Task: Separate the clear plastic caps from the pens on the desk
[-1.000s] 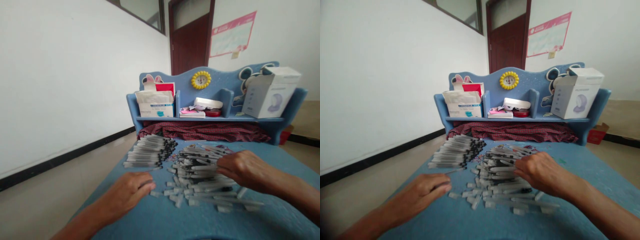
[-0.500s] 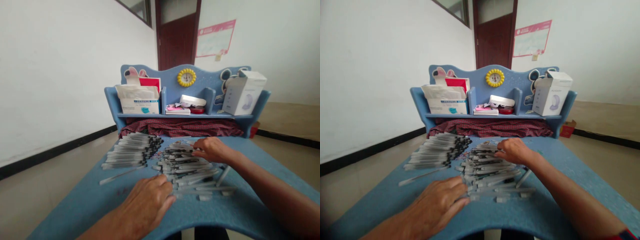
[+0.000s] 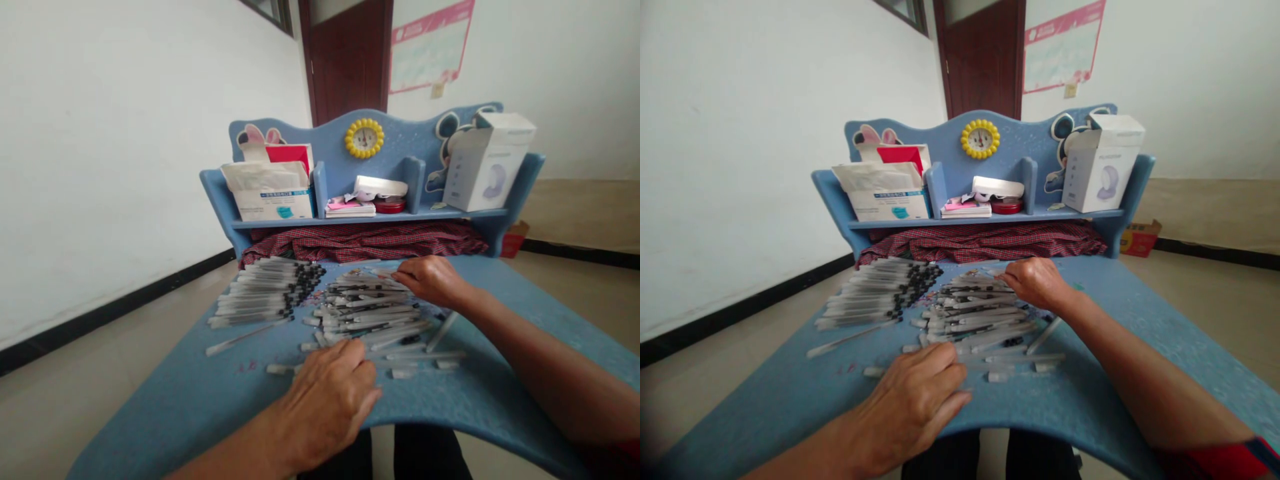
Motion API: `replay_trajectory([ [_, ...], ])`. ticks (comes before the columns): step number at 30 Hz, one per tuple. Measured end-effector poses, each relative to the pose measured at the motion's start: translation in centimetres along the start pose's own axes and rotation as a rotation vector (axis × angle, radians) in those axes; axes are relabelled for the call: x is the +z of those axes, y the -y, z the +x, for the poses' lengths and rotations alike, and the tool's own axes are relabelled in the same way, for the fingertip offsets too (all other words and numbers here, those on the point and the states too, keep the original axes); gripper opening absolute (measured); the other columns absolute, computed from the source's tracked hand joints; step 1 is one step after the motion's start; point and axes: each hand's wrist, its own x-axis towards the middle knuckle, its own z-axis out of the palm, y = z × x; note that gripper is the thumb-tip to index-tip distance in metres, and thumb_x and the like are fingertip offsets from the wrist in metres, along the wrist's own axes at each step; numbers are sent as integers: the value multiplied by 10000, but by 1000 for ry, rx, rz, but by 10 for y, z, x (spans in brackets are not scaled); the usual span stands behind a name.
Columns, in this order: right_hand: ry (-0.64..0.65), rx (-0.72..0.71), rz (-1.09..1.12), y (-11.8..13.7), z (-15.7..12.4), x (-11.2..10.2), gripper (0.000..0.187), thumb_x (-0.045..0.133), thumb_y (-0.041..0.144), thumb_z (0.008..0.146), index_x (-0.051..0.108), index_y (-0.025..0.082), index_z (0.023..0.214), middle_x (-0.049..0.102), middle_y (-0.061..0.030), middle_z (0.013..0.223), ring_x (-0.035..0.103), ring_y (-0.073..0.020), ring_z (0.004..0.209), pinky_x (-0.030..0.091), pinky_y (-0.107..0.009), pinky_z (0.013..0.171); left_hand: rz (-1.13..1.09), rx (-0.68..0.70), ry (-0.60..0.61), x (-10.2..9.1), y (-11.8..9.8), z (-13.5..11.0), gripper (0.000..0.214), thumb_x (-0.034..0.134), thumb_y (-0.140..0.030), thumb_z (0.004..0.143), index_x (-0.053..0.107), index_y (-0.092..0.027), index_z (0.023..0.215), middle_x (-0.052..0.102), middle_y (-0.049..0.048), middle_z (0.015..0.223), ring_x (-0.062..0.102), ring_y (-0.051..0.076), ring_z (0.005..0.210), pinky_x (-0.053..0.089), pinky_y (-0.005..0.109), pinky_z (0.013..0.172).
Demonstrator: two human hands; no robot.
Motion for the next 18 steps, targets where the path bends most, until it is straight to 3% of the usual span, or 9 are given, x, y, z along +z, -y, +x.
replay_trajectory([
  [6, -32, -38, -5, 1, -5, -2, 432, 343, 407, 924, 638, 184, 700, 668, -44, 690, 570, -131, 587, 221, -265, 533, 17, 22, 12, 2, 0, 15, 177, 594, -331, 812, 536, -164, 820, 517, 47, 846, 520, 194, 751, 489, 324, 629],
  [13, -69, -90, 14, 0, -6, 3, 439, 355, 411, 916, 626, 181, 657, 652, -37, 643, 555, -118, 540, 228, -261, 519, 20, 5, -49, 1, 13, -12, 170, 597, -326, 813, 542, -165, 818, 514, 25, 790, 507, 166, 703, 441, 273, 588],
  [18, -148, -117, 42, 3, -11, 9, 427, 362, 433, 917, 654, 212, 698, 659, -14, 641, 603, -138, 562, 285, -252, 524, 86, 45, -136, 9, 8, -22, 183, 575, -328, 822, 531, -168, 743, 516, 19, 748, 495, 147, 656, 413, 245, 553],
])
